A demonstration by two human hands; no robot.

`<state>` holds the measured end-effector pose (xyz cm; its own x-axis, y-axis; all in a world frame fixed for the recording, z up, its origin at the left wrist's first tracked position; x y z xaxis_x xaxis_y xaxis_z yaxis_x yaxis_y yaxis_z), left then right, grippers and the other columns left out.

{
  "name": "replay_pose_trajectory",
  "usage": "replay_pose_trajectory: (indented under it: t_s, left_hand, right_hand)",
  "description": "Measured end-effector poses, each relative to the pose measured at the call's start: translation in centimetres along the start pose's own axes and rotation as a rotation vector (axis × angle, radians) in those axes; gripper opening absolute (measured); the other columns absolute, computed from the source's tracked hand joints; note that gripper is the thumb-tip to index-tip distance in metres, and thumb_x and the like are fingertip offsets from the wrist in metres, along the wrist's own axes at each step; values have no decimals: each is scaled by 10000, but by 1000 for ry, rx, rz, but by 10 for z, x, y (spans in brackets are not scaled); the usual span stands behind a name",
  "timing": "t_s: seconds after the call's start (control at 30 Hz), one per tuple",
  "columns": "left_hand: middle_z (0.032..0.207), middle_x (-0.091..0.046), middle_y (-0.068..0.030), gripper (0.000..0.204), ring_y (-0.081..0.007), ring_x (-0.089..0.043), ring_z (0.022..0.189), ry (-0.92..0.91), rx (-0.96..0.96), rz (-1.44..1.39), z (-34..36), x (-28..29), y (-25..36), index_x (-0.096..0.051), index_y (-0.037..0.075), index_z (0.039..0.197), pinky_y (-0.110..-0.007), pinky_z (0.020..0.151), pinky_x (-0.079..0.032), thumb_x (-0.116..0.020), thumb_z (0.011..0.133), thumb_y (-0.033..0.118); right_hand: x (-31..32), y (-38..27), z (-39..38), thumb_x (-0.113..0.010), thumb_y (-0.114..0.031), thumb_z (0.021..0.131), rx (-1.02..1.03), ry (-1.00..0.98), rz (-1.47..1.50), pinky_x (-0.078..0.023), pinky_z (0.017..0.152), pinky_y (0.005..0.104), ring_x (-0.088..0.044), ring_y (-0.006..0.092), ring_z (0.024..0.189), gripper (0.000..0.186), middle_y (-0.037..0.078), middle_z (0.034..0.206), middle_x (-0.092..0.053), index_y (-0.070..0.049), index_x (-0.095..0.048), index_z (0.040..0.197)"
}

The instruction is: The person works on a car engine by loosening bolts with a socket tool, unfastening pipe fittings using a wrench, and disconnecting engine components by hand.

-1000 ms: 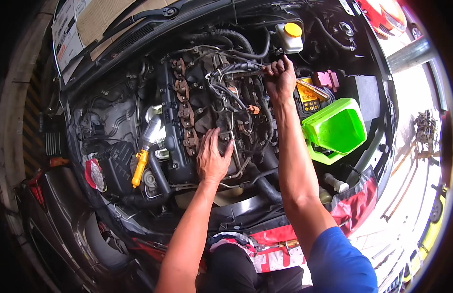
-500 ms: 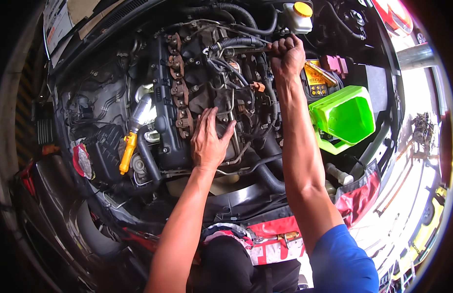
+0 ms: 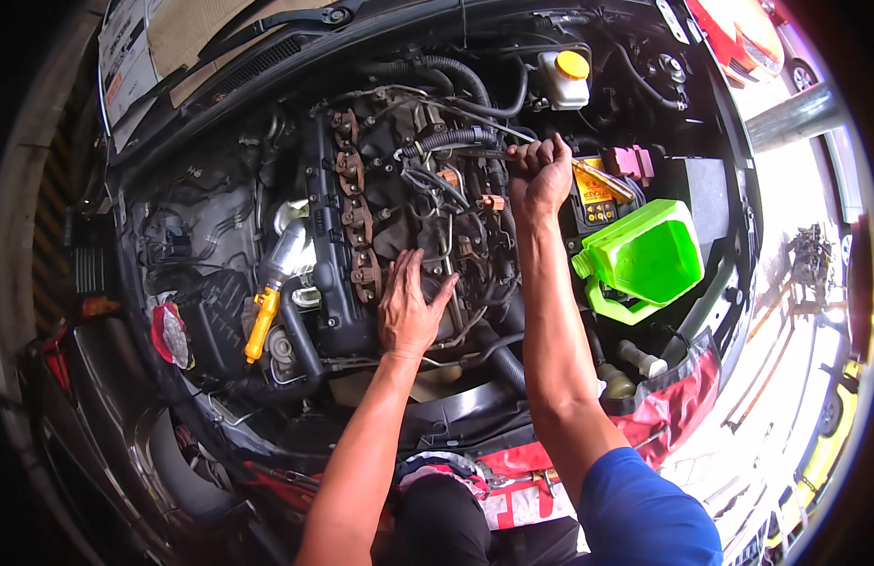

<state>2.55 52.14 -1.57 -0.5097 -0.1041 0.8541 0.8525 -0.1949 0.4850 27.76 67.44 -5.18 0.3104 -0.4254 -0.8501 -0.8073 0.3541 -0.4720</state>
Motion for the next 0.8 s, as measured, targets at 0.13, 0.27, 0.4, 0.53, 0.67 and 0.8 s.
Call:
replay_pose_trajectory:
  t_s: [0.13, 0.27, 0.4, 0.53, 0.67, 0.8]
  left_hand:
    - [1441, -637, -239, 709, -409, -607, 1348, 7, 22, -15, 2, 2, -2, -578, 22, 1435, -477, 1165, -477, -802, 935, 472]
    - [1464, -624, -238, 711, -415, -595, 1364, 8, -9, -31, 3, 0, -4, -562, 33, 1460, -475, 1189, -455, -789, 948, 470]
    - [1488, -612, -223, 722, -415, -585, 1378, 1, 15, -27, 2, -2, -6, -541, 37, 1481, -477, 1187, -458, -776, 958, 475]
    - [1442, -639, -251, 729, -410, -591, 1381, 8, -37, -34, 7, -1, 4, -546, -24, 1454, -497, 1195, -454, -780, 958, 456]
    - [1446, -637, -255, 721, -414, -590, 1385, -4, -20, -40, 6, -2, 1, -557, -26, 1454, -503, 1190, -460, -779, 961, 451]
    - [1480, -614, -252, 755, -413, -570, 1407, -43, 17, -13, 0, -5, -6, -533, -18, 1479, -510, 1201, -451, -769, 962, 478]
  right_hand:
    - [-4, -1, 0, -455, -270, 1114, -5, -15, 8, -468, 788, 428, -344, 215, 612, 487, 22, 620, -283, -135, -320, 665]
    - [0, 5, 2, -460, -277, 1112, -29, 29, 33, -473, 735, 414, -364, 208, 579, 486, 17, 603, -299, -137, -337, 663]
    - [7, 10, 3, -470, -275, 1099, -59, 44, 32, -476, 729, 413, -349, 201, 565, 494, 15, 595, -291, -149, -323, 644]
    - [1, -2, 12, -475, -263, 1081, -9, -76, 65, -450, 713, 406, -306, 188, 554, 491, 12, 587, -287, -155, -310, 632]
    - [0, 2, -5, -467, -279, 1081, 65, 26, 74, -436, 709, 408, -261, 164, 529, 500, -9, 574, -246, -163, -276, 634]
    - [7, 11, -14, -434, -265, 1108, 37, 84, 72, -451, 714, 404, -262, 159, 544, 496, -9, 585, -261, -159, -291, 645]
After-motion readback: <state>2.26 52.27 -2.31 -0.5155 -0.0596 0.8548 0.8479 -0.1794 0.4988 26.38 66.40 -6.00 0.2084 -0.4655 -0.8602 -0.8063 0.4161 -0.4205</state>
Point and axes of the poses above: each hand's wrist, its own z-axis towards the middle knuckle, its own x-axis out of the back of the hand, y = z × x, the point moved 7 cm from there along z, towards the middle knuckle
